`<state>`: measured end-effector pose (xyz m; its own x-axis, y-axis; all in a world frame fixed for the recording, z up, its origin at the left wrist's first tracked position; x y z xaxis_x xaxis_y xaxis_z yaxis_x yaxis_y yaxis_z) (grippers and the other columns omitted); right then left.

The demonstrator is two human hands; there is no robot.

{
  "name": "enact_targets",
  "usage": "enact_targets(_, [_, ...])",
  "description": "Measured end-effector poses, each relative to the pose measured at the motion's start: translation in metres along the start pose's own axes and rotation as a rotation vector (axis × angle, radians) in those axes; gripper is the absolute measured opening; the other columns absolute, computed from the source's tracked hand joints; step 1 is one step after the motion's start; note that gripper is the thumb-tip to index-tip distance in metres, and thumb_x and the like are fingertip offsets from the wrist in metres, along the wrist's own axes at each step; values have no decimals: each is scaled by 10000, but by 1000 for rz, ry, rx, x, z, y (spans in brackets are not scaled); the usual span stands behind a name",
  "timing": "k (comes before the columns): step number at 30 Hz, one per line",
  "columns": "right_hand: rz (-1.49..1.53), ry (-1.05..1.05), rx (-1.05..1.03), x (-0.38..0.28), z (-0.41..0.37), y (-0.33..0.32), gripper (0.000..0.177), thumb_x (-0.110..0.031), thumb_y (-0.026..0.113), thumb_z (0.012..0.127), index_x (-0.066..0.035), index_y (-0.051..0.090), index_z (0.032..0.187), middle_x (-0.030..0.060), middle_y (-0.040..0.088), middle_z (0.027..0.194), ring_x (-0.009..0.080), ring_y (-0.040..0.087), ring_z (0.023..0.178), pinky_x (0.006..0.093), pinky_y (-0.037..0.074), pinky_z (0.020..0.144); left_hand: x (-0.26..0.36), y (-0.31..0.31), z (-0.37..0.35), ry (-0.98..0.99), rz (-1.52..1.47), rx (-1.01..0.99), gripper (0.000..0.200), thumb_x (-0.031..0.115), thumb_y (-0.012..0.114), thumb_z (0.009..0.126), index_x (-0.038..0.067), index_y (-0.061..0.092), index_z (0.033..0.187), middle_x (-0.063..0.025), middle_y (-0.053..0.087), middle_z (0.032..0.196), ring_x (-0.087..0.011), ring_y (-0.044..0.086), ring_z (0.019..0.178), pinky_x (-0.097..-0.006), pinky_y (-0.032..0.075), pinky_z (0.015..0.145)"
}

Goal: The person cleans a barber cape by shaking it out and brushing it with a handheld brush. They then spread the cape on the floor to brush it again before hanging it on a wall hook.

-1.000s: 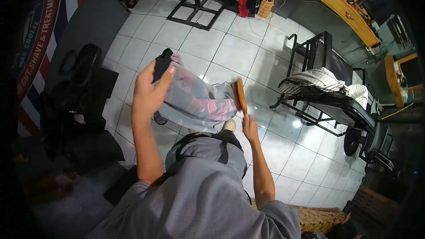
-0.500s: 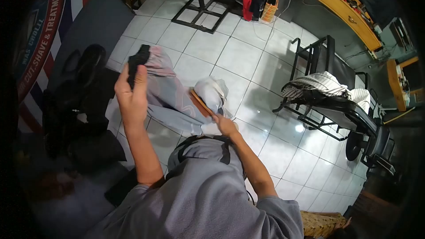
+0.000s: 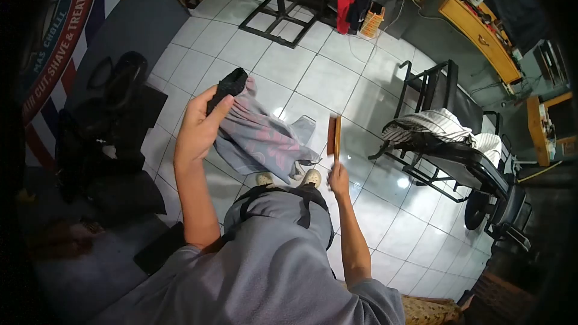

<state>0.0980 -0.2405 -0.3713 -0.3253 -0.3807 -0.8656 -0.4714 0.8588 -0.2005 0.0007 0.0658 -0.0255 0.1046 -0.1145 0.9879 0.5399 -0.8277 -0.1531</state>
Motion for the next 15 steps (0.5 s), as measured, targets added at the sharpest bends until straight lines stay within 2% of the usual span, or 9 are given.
enact_targets(1, [248,-88,-83,-39,-3,9,382,-371,338,983,-61,470,802,6,445,606,92,455,512,262,392,451,-4,7,3,51,-136,-37,234,109,559,897,-33,579,1082,3,588,907,-73,494,854,-209,380,827])
enact_targets(4, [567,-303,-256,-183,-48,30,346,-394,314,988,-72,422,926,16,428,717,106,429,574,237,372,499,8,14,1,153,3,-116,181,157,554,907,-17,571,955,47,488,741,-40,387,692,-195,342,607])
enact_targets(5, [634,-303,-316,-215,-65,35,345,-407,310,986,-81,417,951,13,419,689,103,416,553,233,358,476,13,15,-2,155,1,-139,186,161,548,911,-18,569,959,45,488,741,-38,378,689,-186,334,607])
enact_targets(6, [654,-306,-421,-242,-81,38,339,-404,321,985,-82,425,970,-2,419,668,80,408,533,209,321,452,18,16,-4,168,-12,-139,183,158,547,912,-18,569,958,45,489,740,-37,379,689,-184,333,607])
enact_targets(8, [681,-291,-644,-246,-90,56,343,-415,316,982,-86,412,963,-12,386,636,70,361,494,207,287,422,30,20,-9,192,-38,-134,178,152,545,913,-19,568,956,45,490,739,-36,380,688,-180,330,606])
enact_targets(10, [536,-233,-817,-249,-97,75,335,-400,305,987,-85,408,942,-22,365,625,66,329,476,212,277,413,43,20,-14,267,25,-89,165,140,544,912,-16,571,958,46,491,740,-38,384,691,-183,332,607])
enact_targets(12, [266,-482,-600,-202,-77,99,364,-400,307,983,-75,428,874,-5,331,596,114,301,497,259,303,464,52,16,-17,327,21,-26,154,127,545,910,-16,574,960,42,503,749,-43,399,700,-186,341,618])
enact_targets(14, [-338,-605,-491,-131,-43,102,327,-333,341,978,-38,481,977,160,573,696,330,549,553,414,439,525,58,8,-19,381,-47,58,144,111,546,907,-18,576,962,34,525,766,-48,426,716,-188,358,639])
enact_targets(15, [-607,-429,-520,-86,-26,99,336,-323,352,967,-25,507,990,214,593,809,379,572,687,447,455,605,58,5,-17,459,-140,117,146,98,548,903,-25,577,977,12,570,826,-54,470,767,-193,382,693])
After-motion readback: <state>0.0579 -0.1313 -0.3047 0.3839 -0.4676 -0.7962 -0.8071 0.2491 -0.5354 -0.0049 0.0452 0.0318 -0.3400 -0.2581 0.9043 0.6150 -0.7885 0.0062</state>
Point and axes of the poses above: each hand's wrist, its own z-axis towards the middle knuckle, its own y-axis out of the palm, x = y × z, the point moved 3 cm from there along z, towards the middle knuckle
